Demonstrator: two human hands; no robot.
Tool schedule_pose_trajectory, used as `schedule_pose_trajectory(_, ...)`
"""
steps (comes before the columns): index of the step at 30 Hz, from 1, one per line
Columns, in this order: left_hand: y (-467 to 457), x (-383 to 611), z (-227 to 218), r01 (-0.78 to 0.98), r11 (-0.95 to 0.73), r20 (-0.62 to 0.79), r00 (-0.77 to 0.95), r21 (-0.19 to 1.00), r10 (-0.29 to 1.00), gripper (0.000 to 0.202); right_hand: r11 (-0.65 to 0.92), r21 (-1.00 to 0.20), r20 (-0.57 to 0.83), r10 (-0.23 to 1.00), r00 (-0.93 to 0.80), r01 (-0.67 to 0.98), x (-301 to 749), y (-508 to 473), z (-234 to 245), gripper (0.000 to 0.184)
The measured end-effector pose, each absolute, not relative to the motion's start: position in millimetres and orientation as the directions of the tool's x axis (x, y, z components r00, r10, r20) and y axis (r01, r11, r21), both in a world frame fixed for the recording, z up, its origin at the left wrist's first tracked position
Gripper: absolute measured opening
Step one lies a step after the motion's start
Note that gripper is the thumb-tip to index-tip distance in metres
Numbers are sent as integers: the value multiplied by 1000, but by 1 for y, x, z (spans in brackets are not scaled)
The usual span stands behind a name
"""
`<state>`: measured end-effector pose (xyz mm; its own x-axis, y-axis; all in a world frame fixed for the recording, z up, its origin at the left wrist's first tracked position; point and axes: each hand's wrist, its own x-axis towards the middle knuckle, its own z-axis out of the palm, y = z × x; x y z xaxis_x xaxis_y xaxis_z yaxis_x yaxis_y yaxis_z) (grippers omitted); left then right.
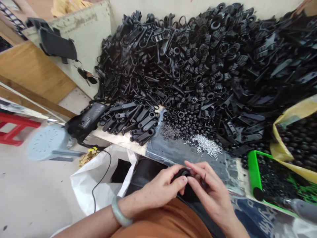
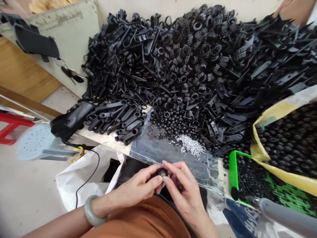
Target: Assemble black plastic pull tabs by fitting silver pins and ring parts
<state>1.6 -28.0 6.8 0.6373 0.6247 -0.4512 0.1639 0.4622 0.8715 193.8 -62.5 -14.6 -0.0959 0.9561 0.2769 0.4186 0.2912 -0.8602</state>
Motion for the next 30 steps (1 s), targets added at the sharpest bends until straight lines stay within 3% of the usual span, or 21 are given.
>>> schedule_pose_trajectory(4,-26,-2,8,79,610,-478,704,788,526,42,345,-829,268,936,-229,439,206,-62,-13,34)
schedule_pose_trajectory(8,-30,-2,7,99,635,-504,706,766,498,43,421,-787,318,903,-289,451,209,-62,-12,38)
schedule_pose_trajectory(12,-33,-1,5,192,566,-523,683,802,509,37,498,-756,376,862,-341,426,212,-61,-14,45)
schedule_pose_trajectory(18,-32,-1,8,316,302,-437,630,900,642,34,466,-778,349,878,-326,421,212,-66,-24,48)
schedule_pose_trajectory(22,-35,-2,3,293,324,-436,626,900,646,40,447,-790,332,887,-320,419,206,-71,-32,49)
schedule_pose_trajectory(26,-38,-2,-3,157,480,-459,639,863,617,43,399,-819,331,916,-228,413,198,-74,-32,44)
schedule_pose_trajectory(30,-38,2,0,-44,501,-389,573,864,722,41,182,-952,208,974,85,245,187,-73,-26,45)
